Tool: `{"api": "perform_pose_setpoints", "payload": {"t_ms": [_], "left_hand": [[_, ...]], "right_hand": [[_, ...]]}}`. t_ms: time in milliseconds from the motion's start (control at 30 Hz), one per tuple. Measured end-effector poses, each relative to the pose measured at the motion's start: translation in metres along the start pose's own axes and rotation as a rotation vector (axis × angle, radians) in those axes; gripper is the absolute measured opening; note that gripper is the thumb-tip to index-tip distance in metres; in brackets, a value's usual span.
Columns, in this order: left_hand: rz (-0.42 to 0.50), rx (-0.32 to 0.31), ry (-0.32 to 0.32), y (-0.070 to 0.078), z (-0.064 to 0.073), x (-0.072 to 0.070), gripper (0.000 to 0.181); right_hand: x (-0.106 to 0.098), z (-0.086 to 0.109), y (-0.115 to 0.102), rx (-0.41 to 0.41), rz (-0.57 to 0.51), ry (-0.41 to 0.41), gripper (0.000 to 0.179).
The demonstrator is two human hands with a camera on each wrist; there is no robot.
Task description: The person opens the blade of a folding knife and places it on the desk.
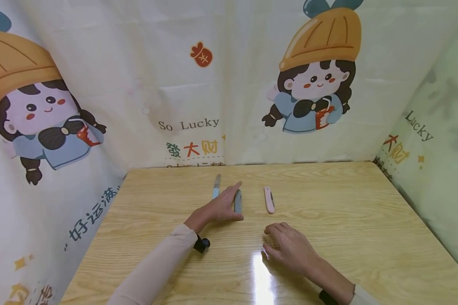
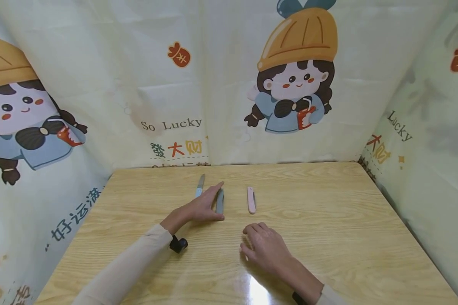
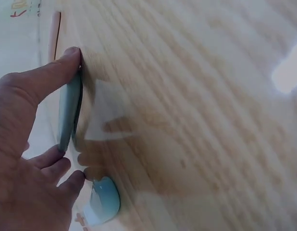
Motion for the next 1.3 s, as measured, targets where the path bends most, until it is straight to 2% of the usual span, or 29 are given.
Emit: {"api": "perform_pose_setpoints", "payload": {"t_ms": [100, 200, 367, 500, 733, 933, 1167, 1300], "left_hand": [[-0.009, -0.008, 0.034, 0.002, 0.003, -0.001, 0.121], [-0.048, -0.014, 0.061, 0.005, 0.007, -0.002, 0.123], [-0.111, -0.017, 0.080, 0.010, 0.013, 0.000, 0.126], [-0.114, -0.003, 0.092, 0.014, 0.020, 0.000, 0.127], [-0.109, 0.020, 0.110, 0.026, 0.037, 0.002, 0.125], [-0.152, 0.070, 0.134, 0.046, 0.054, 0.005, 0.121], [-0.182, 0.157, 0.171, 0.073, 0.069, 0.007, 0.121], [-0.199, 0.180, 0.196, 0.082, 0.075, 0.006, 0.120]], "right_hand": [[-0.001, -0.001, 0.000, 0.019, -0.020, 0.010, 0.026], [-0.003, -0.002, 0.001, 0.071, -0.076, 0.022, 0.023], [-0.007, -0.006, 0.002, 0.149, -0.190, 0.050, 0.018], [-0.008, -0.011, 0.006, 0.182, -0.245, 0.062, 0.015], [0.006, -0.013, 0.021, 0.297, -0.471, 0.026, 0.020], [0.015, -0.017, 0.025, 0.314, -0.643, 0.041, 0.028], [0.020, -0.019, 0.024, 0.325, -0.723, 0.066, 0.027], [0.020, -0.020, 0.021, 0.311, -0.776, 0.079, 0.026]]}}
Point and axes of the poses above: each hand's wrist, its own z-axis away from the middle knuckle, its own x-axis out of the palm, y = z × x, the point moved 8 cm from there along -z, towards the middle knuckle, and after that the axes turned 8 degrees about -x, right-handed, at the moved point
